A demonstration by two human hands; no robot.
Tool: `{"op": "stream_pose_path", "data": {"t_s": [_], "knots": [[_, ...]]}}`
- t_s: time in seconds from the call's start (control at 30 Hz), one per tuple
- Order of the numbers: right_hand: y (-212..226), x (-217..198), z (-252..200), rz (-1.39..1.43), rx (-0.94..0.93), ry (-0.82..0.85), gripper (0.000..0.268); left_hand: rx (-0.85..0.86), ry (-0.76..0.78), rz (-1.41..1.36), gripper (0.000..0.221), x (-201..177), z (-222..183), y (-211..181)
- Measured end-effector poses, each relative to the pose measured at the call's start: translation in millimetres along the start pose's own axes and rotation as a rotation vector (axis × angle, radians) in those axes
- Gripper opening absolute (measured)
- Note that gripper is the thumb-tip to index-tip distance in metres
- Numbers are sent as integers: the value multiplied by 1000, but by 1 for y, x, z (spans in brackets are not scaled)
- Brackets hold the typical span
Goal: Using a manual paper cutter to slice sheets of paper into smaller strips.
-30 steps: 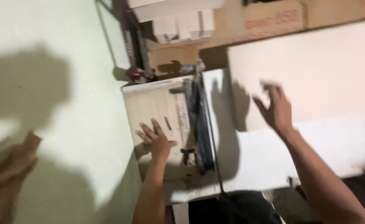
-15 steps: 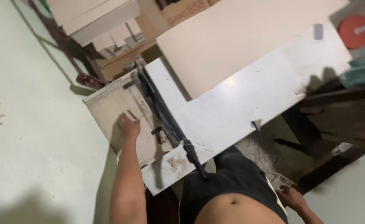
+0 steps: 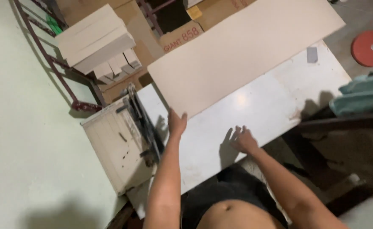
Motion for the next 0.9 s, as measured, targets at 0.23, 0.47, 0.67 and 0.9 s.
{"op": "stream_pose_path", "data": {"t_s": [0.23,0.47,0.67,0.9], "knots": [[64,-15,-35,-24,49,363,104,-409,47,-216,85,56,12,46],[54,-5,-24,22,43,470,102,-578,-149,-324,73,29,5,52],[74,-32,-42,43,41,533,105,-415,-92,-262,32,13,7,26],[58,-27,11,751,14,348,81,-58,-5,-13,36,-15,-33,-57]]}}
Point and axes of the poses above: each hand's wrist, its own z-axis towards the middle knuckle, its own x-axis out of the palm, y = z × x, the point moved 10 cm from there along z, towards the middle knuckle, and after that the axes turned 7 degrees about z, right-handed, at the moved point
